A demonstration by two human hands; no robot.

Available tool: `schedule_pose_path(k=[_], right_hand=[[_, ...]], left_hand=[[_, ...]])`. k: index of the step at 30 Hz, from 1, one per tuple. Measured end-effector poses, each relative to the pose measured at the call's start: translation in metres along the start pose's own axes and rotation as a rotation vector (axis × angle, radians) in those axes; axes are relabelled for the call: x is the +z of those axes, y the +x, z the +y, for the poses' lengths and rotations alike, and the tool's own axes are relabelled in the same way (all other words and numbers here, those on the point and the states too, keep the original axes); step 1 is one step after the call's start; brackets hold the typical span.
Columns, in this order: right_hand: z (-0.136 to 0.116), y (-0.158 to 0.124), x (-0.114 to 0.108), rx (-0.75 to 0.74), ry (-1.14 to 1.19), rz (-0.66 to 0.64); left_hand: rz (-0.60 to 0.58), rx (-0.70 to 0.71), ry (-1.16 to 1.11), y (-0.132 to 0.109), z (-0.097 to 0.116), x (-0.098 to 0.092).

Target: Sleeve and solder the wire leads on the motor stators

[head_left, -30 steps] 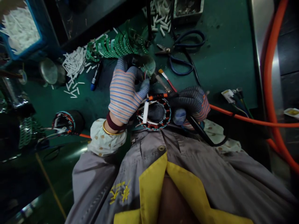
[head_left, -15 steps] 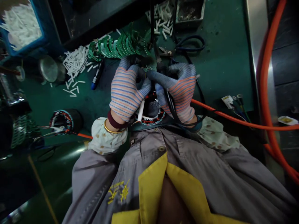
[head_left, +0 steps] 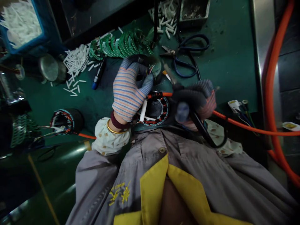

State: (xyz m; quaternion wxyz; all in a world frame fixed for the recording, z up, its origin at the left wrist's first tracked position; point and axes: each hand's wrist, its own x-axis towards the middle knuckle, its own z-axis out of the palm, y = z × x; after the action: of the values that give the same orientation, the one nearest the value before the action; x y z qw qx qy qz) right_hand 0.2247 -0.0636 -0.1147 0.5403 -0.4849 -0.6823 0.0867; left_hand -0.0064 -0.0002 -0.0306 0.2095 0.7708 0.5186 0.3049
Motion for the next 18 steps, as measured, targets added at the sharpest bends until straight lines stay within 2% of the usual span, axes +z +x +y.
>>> schedule_pose_path(k=[3, 7, 12, 14, 17, 18], right_hand=[[-0.009, -0.001, -0.012, -0.142, 0.019, 0.063], [-0.013, 0.009, -0.018, -0.285, 0.040, 0.056], [-0.002, -0.005, -0.021, -0.177, -0.091, -0.144], [0.002, -0.012, -0.021, -0.170, -0.077, -0.162], [0.005, -0.017, -0.019, -0.211, 0.021, -0.100], [0.005, -0.017, -0.019, -0.187, 0.024, -0.130]], left_hand=[[-0.024, -0.016, 0.035, 0.001, 0.002, -0.004], [-0.060, -0.021, 0.064, -0.001, 0.000, -0.010], [-0.076, -0.032, 0.119, -0.001, -0.002, -0.012], [-0.042, 0.002, 0.125, -0.002, -0.001, -0.011], [0.010, 0.072, 0.095, -0.003, 0.001, -0.010], [0.017, 0.079, 0.092, -0.004, 0.002, -0.010]])
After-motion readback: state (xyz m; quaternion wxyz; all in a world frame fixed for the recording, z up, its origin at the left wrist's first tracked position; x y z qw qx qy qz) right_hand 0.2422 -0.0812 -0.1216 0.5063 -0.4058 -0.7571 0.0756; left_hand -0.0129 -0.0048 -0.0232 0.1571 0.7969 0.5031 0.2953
